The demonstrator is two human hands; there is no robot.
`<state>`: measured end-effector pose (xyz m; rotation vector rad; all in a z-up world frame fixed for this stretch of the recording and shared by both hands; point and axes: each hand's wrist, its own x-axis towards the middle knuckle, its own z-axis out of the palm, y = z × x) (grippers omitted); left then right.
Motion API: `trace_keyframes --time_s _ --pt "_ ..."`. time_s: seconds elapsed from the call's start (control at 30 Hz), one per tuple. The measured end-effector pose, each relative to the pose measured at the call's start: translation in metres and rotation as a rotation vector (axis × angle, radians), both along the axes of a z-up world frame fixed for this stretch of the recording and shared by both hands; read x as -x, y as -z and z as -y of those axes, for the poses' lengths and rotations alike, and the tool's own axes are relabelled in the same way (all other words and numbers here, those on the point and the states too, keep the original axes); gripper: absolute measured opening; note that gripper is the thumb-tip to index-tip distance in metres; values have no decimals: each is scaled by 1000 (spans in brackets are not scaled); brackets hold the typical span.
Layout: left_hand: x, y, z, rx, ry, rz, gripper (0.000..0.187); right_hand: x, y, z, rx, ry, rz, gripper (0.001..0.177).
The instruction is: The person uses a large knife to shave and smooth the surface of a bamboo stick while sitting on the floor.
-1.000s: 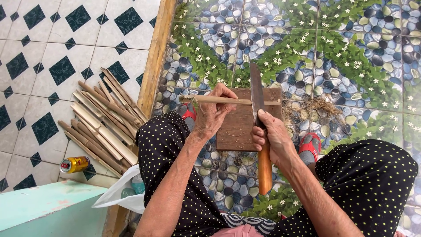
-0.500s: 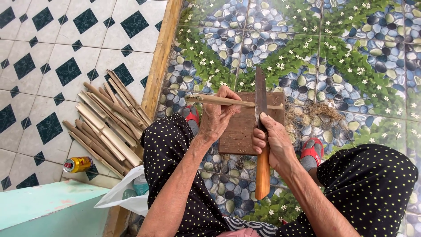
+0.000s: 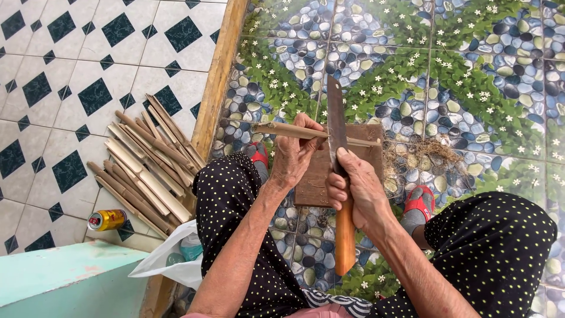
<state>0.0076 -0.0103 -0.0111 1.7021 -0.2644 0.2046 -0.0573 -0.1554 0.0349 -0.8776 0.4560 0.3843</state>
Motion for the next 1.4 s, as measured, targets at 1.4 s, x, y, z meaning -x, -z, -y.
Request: trace_keyframes --time_s 1.4 --pt "-11 2 -19 1031 -107 -298 9 -5 13 55 384 237 298 30"
